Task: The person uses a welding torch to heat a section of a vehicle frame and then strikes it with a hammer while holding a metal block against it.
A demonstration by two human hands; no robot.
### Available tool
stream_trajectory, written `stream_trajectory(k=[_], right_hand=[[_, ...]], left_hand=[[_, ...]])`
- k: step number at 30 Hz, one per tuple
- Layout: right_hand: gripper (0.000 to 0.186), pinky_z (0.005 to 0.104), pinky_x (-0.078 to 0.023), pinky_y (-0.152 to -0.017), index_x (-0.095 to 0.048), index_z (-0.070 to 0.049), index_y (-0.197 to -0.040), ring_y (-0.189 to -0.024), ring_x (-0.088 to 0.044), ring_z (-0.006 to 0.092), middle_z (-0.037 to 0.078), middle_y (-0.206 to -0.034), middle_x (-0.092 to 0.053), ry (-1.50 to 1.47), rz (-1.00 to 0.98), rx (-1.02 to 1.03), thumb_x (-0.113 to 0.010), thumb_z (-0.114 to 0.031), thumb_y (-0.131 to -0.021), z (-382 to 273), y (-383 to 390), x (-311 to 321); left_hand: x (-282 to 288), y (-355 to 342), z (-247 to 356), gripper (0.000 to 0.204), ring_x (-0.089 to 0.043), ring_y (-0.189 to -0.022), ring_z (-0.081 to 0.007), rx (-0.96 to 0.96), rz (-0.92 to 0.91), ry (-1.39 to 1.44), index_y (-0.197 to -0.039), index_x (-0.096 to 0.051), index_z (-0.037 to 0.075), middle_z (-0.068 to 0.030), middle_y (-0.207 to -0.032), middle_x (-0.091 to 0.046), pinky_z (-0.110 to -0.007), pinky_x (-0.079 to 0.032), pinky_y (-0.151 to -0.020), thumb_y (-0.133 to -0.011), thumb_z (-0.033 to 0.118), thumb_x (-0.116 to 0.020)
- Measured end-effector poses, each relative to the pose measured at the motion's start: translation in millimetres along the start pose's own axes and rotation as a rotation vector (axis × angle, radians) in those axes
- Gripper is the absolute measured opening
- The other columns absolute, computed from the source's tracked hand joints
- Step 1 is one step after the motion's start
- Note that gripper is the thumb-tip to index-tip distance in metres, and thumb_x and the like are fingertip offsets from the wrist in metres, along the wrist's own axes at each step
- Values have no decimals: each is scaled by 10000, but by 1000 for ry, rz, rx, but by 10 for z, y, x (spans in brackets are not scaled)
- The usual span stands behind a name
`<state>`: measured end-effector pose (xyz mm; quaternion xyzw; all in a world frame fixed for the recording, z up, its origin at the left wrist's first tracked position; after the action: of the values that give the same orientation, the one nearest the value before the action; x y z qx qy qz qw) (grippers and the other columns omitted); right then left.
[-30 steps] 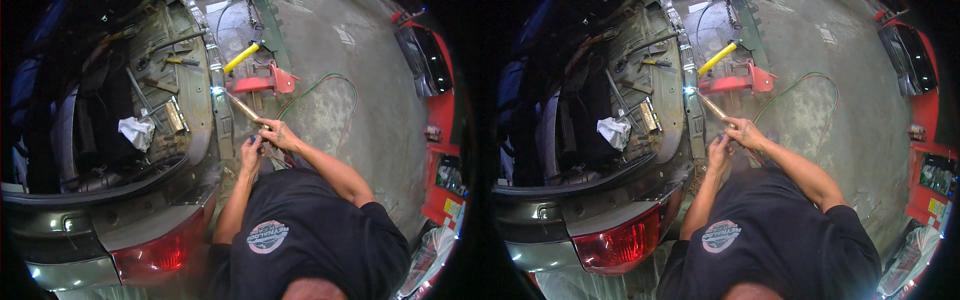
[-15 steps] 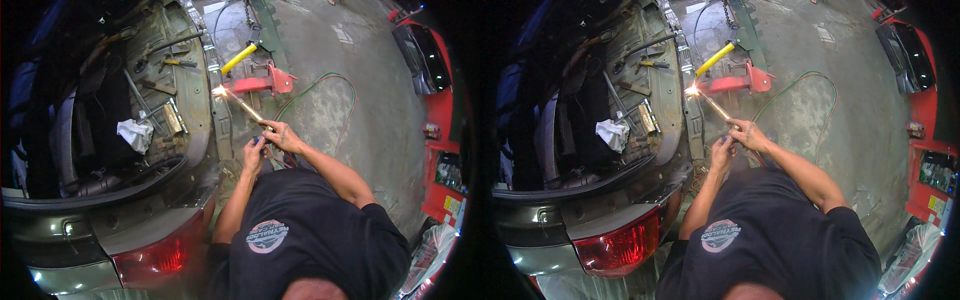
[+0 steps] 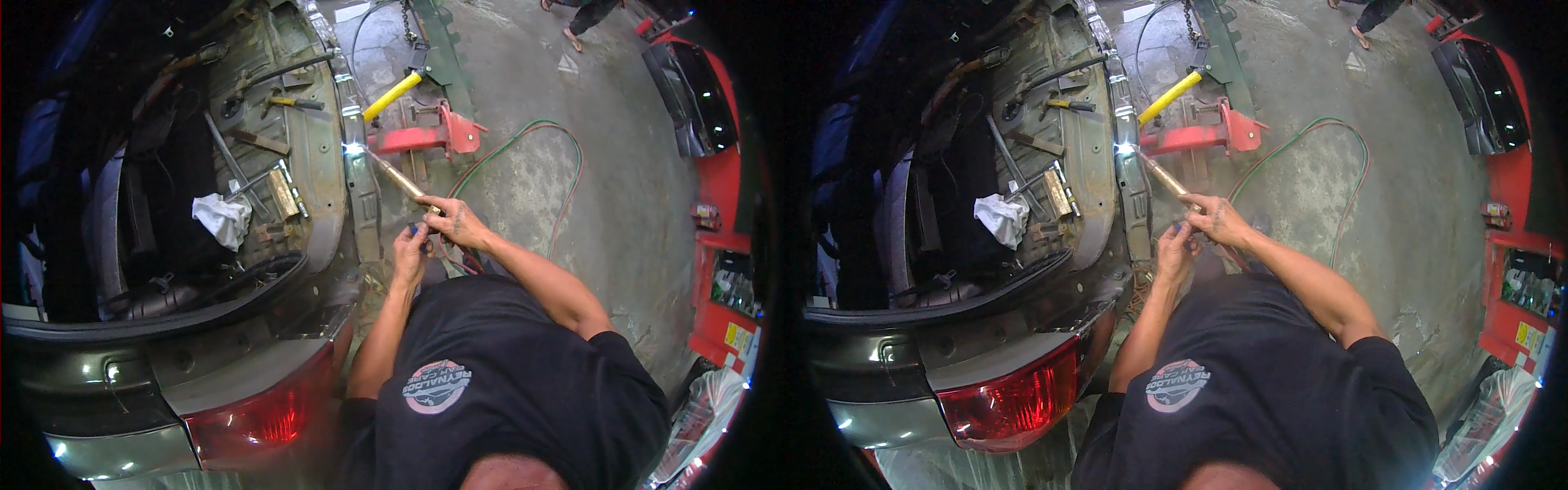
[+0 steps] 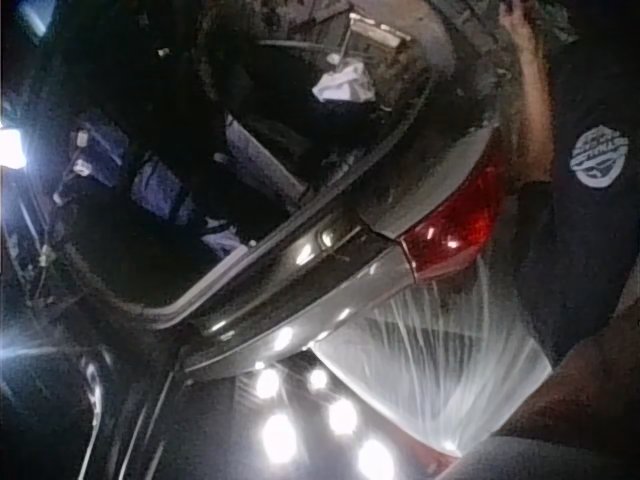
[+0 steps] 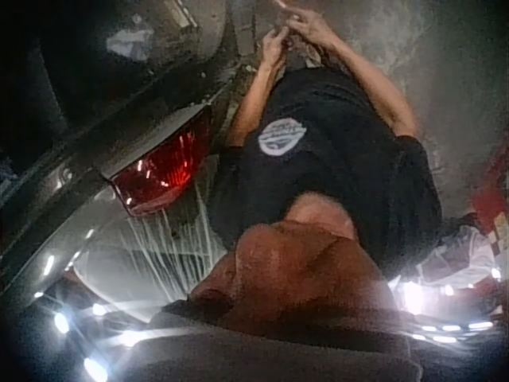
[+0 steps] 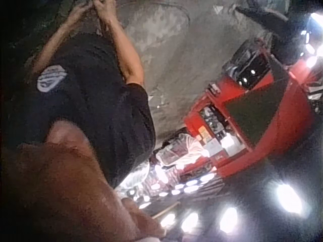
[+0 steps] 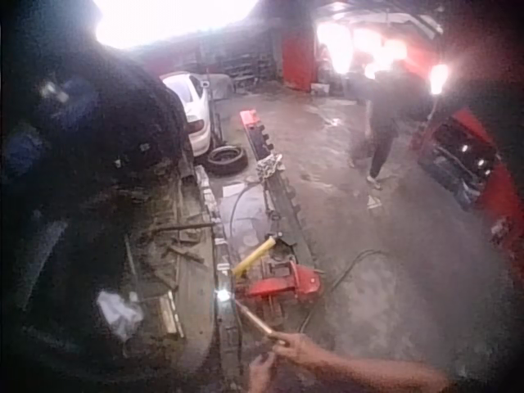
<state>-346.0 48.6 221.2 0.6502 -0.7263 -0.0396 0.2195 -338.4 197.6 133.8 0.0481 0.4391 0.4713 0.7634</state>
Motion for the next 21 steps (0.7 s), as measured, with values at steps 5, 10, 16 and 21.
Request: stream_trajectory(k=[5,10,16,21], right_hand=[[547,350,-513,-592,-601,-52,-1441,-617,-595,146,119,-801,-691,-49,2,-50,-632,-222,-922,70,75,55],[541,346,-506,-576,-597,-60,-1447,-606,-587,143,102,-768,-674,-71,2,-132,-629,-216,-930,55,140,88],[546,343,-503,-570,-596,-61,-1450,-603,-585,137,104,-747,-669,-40,-8,-104,-622,-231,-932,-66,119,51],[554,351,-509,-587,-600,-53,-1442,-615,-590,141,113,-753,-674,-43,-2,-50,-626,-241,-922,-66,43,-1]], left_hand=[[-82,12,-46,225,-576,-658,-117,31,-16,-21,-1102,-656,26,-30,-847,-638,-294,-451,-554,-1013,225,-709],[-83,-6,-132,200,-572,-654,-115,55,-33,1,-1093,-655,32,-27,-842,-637,-286,-452,-552,-1019,212,-696],[19,2,-104,223,-564,-666,-118,24,-16,-14,-1105,-649,33,-38,-888,-649,-289,-454,-566,-1015,230,-702],[19,15,-6,217,-580,-665,-112,15,33,-21,-1095,-657,35,-19,-884,-656,-282,-461,-549,-1009,227,-712]])
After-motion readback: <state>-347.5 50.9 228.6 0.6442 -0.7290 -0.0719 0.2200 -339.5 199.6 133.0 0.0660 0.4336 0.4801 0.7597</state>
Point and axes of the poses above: each hand's wrist, its own y-axis away from the middle knuckle, its own x-axis out of the back of the hand, z = x × y, the point moved 6 cm from there along -y, towards the middle knuckle
